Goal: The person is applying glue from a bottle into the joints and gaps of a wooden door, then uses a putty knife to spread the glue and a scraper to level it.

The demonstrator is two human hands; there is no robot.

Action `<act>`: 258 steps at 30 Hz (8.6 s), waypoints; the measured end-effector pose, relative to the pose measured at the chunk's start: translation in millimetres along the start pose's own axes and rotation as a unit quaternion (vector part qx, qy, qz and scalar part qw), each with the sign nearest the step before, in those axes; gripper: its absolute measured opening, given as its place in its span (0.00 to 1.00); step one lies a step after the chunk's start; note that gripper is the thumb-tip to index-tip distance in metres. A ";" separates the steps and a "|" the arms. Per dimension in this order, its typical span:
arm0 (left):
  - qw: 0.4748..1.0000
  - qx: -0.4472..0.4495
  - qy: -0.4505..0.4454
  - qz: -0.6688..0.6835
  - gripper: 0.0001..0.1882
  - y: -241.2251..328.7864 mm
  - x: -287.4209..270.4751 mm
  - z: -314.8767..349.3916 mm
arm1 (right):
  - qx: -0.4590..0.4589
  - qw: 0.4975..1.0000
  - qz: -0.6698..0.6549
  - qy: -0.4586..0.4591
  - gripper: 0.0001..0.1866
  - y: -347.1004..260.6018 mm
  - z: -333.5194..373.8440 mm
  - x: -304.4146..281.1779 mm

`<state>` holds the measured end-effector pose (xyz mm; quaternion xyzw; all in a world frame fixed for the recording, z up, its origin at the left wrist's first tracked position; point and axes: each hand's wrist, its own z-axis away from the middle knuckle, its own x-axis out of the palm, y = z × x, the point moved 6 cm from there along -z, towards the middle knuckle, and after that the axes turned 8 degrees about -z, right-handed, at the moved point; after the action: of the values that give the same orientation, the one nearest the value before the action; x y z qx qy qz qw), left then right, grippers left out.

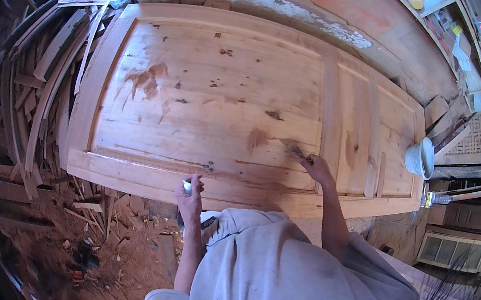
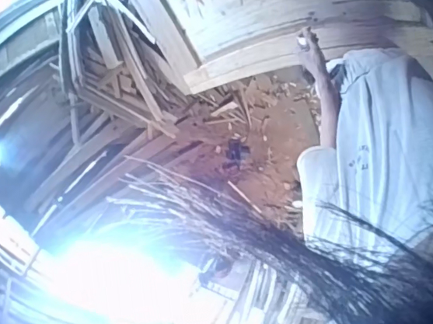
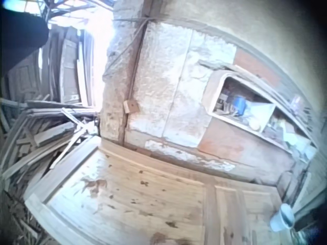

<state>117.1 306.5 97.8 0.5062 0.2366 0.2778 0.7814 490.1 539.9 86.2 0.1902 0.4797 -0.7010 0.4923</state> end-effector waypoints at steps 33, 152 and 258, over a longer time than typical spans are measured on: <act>0.982 0.032 -0.179 -0.045 0.23 31.5 106.8 31.6 | -0.314 0.828 -0.458 -0.084 0.15 -164.8 97.6 114.8; 0.992 0.016 0.089 -0.083 0.19 2.1 -9.3 -5.4 | -0.045 0.926 -0.225 0.301 0.16 51.8 10.2 44.3; 0.919 -0.233 0.277 -0.157 0.18 -225.8 -205.4 217.0 | 0.032 0.784 -0.606 -0.133 0.08 -188.6 18.7 145.9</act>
<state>151.7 -50.2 -10.9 0.1691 0.4484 0.3281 0.8140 264.8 460.1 78.6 -0.2188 0.4034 -0.8883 0.0189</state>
